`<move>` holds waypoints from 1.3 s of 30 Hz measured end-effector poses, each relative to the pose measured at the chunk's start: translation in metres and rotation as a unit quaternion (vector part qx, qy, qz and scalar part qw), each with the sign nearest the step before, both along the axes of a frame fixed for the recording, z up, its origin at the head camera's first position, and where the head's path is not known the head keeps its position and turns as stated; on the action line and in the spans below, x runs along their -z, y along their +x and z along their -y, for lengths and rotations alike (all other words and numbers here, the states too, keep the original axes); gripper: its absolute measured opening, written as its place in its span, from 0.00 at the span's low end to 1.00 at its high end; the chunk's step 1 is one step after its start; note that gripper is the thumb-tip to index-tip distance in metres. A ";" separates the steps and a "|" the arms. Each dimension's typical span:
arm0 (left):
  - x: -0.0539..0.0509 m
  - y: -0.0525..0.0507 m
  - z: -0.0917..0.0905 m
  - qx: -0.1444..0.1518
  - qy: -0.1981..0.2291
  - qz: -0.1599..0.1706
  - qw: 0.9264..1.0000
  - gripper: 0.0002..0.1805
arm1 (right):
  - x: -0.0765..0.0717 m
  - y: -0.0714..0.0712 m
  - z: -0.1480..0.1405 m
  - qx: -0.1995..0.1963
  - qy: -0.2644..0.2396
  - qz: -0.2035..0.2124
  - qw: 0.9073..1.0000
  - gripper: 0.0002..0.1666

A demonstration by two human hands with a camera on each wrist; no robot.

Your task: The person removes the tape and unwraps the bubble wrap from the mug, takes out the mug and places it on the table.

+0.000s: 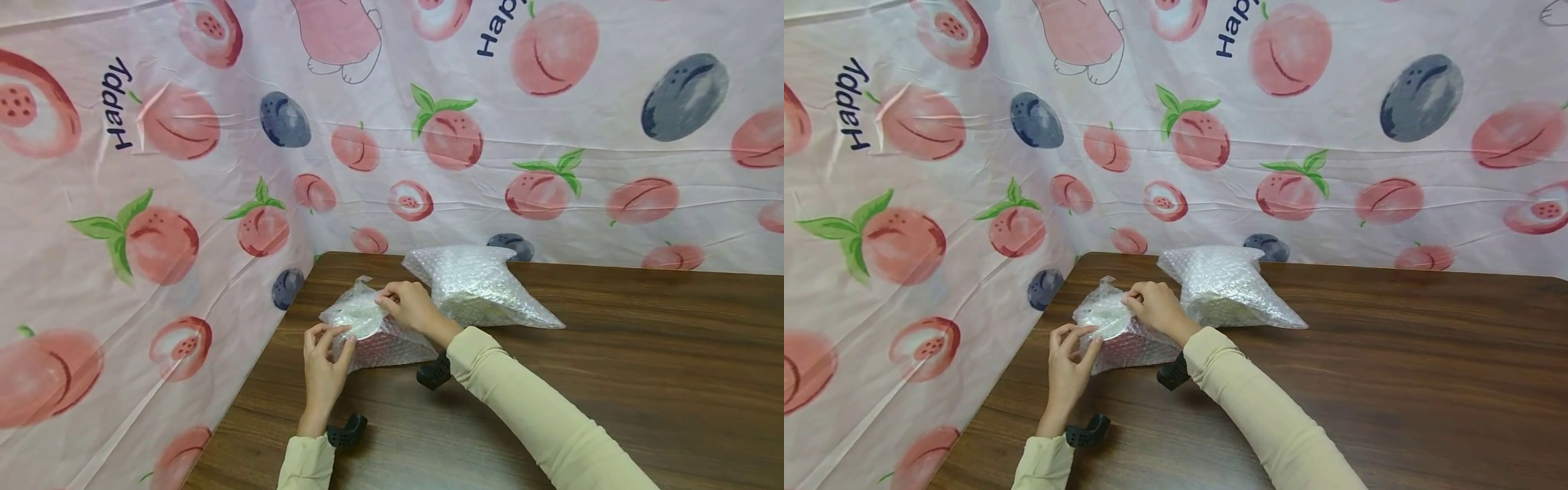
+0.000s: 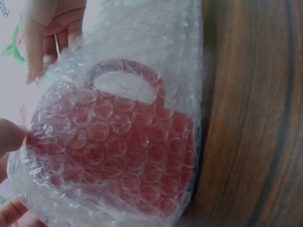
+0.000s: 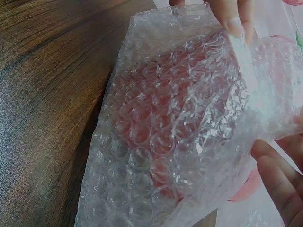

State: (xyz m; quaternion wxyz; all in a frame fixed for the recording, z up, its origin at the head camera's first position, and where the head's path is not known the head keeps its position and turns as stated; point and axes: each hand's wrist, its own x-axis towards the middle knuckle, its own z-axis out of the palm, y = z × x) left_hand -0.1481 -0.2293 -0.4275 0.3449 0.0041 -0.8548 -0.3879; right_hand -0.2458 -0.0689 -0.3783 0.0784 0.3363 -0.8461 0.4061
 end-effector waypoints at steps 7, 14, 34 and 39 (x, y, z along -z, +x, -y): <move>0.002 -0.002 0.001 0.000 0.014 -0.005 1.000 0.07 | -0.002 0.000 0.002 0.013 -0.017 -0.002 1.000 0.09; 0.002 -0.001 0.001 -0.001 0.031 0.009 0.999 0.07 | -0.002 -0.002 0.006 0.044 -0.051 0.017 0.998 0.09; 0.001 0.000 0.001 0.008 0.043 0.014 0.999 0.07 | -0.015 -0.013 0.009 0.058 -0.114 -0.003 0.992 0.10; 0.002 -0.001 0.001 0.009 0.044 0.010 0.999 0.08 | -0.017 -0.015 0.010 0.052 -0.137 0.022 0.989 0.11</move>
